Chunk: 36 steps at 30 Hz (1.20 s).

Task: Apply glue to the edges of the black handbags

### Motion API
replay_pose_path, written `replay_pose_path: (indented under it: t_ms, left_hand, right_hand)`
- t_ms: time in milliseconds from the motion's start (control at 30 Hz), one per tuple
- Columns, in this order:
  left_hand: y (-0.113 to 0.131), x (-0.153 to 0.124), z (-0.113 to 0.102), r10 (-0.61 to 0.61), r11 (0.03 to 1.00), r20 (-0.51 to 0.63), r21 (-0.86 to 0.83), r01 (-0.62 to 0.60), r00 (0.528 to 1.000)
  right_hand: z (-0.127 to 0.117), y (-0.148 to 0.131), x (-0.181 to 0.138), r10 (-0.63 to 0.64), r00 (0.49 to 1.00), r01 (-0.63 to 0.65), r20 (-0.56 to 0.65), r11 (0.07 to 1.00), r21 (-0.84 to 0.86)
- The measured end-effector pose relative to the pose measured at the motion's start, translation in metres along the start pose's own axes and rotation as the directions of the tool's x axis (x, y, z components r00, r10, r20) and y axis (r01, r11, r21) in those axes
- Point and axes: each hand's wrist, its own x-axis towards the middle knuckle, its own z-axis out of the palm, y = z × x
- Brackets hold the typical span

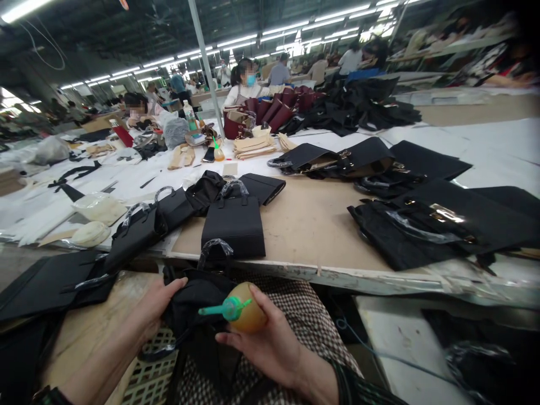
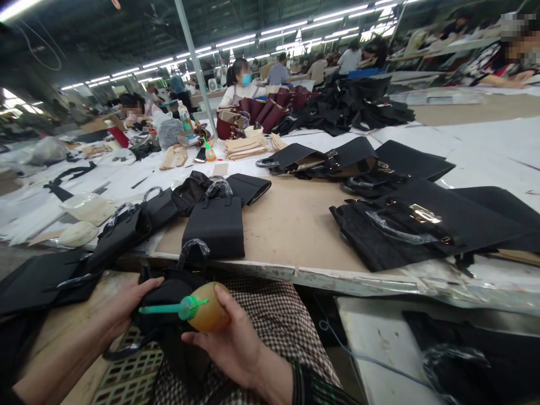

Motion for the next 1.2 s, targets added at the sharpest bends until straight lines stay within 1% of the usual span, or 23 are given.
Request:
replay_pose_path:
  t_ms: [33, 67, 133, 200, 267, 300, 333, 400, 433, 467, 533, 567, 633, 700, 733, 800, 833, 933, 1000, 1133, 1200]
  left_hand:
    - [0.002, -0.001, -0.003, 0.077, 0.987, -0.018, 0.143, -0.074, 0.997]
    - [0.004, -0.002, -0.006, 0.157, 0.946, -0.027, 0.291, -0.142, 0.987]
    - [0.008, -0.005, -0.01, 0.292, 0.811, -0.013, 0.534, -0.24, 0.956]
    - [0.009, -0.006, -0.009, 0.395, 0.664, 0.046, 0.676, -0.32, 0.917]
    - [0.007, -0.005, -0.007, 0.479, 0.539, 0.139, 0.732, -0.416, 0.867]
    - [0.004, -0.003, -0.006, 0.528, 0.485, 0.201, 0.726, -0.487, 0.825]
    - [0.001, 0.001, -0.006, 0.576, 0.439, 0.269, 0.695, -0.569, 0.772]
    - [-0.006, 0.007, -0.008, 0.639, 0.391, 0.393, 0.575, -0.719, 0.661]
    - [-0.008, 0.009, -0.009, 0.634, 0.4, 0.442, 0.514, -0.759, 0.634]
    - [-0.008, 0.011, -0.01, 0.604, 0.431, 0.486, 0.468, -0.771, 0.632]
    - [-0.006, 0.009, -0.012, 0.492, 0.496, 0.571, 0.437, -0.75, 0.658]
    - [-0.003, 0.007, -0.011, 0.443, 0.502, 0.609, 0.439, -0.745, 0.658]
    - [0.004, 0.004, -0.007, 0.399, 0.452, 0.665, 0.456, -0.767, 0.631]
    - [0.009, 0.002, 0.0, 0.38, 0.381, 0.704, 0.472, -0.795, 0.6]
    - [0.011, 0.003, 0.003, 0.374, 0.364, 0.715, 0.472, -0.803, 0.59]
    - [0.015, 0.005, 0.008, 0.364, 0.381, 0.732, 0.446, -0.81, 0.575]
    - [0.017, 0.007, 0.01, 0.356, 0.42, 0.733, 0.429, -0.799, 0.58]
    - [0.023, 0.012, 0.009, 0.316, 0.576, 0.702, 0.393, -0.717, 0.639]
    - [0.024, 0.015, 0.005, 0.291, 0.649, 0.671, 0.385, -0.656, 0.682]
    - [0.019, 0.018, -0.004, 0.261, 0.702, 0.601, 0.419, -0.576, 0.756]
    - [0.014, 0.016, -0.01, 0.257, 0.701, 0.559, 0.453, -0.55, 0.788]
  right_hand:
    - [0.002, -0.001, 0.001, -0.023, 1.0, 0.023, -0.019, 1.0, -0.015]
    - [0.003, -0.001, 0.001, -0.045, 0.998, 0.044, -0.039, 0.998, -0.033]
    - [0.004, -0.002, 0.002, -0.076, 0.995, 0.072, -0.067, 0.995, -0.063]
    - [0.003, -0.003, 0.004, -0.1, 0.992, 0.094, -0.075, 0.992, -0.083]
    - [0.002, -0.004, 0.007, -0.12, 0.99, 0.113, -0.068, 0.989, -0.099]
    - [0.002, -0.005, 0.009, -0.127, 0.99, 0.12, -0.061, 0.987, -0.104]
    - [0.002, -0.006, 0.01, -0.135, 0.989, 0.128, -0.056, 0.986, -0.107]
    - [0.001, -0.009, 0.012, -0.148, 0.988, 0.142, -0.05, 0.984, -0.106]
    - [0.001, -0.011, 0.013, -0.149, 0.988, 0.144, -0.047, 0.984, -0.101]
    - [0.0, -0.013, 0.013, -0.148, 0.988, 0.143, -0.043, 0.985, -0.093]
    - [-0.001, -0.016, 0.014, -0.136, 0.99, 0.133, -0.028, 0.988, -0.076]
    - [-0.002, -0.018, 0.014, -0.125, 0.992, 0.123, -0.017, 0.99, -0.07]
    - [-0.002, -0.021, 0.016, -0.099, 0.995, 0.099, 0.0, 0.992, -0.073]
    - [-0.001, -0.023, 0.018, -0.086, 0.996, 0.086, 0.004, 0.992, -0.091]
    - [0.0, -0.024, 0.02, -0.086, 0.996, 0.086, -0.001, 0.991, -0.1]
    - [0.002, -0.025, 0.022, -0.09, 0.996, 0.087, -0.017, 0.99, -0.109]
    - [0.002, -0.026, 0.023, -0.087, 0.996, 0.084, -0.021, 0.991, -0.106]
    - [0.004, -0.028, 0.022, -0.061, 0.998, 0.061, -0.008, 0.995, -0.074]
    - [0.004, -0.03, 0.017, -0.052, 0.999, 0.052, 0.002, 0.998, -0.046]
    - [0.001, -0.037, 0.001, -0.027, 1.0, 0.028, 0.011, 0.999, -0.045]
    - [-0.001, -0.041, -0.008, -0.038, 0.999, 0.038, 0.01, 0.997, -0.066]
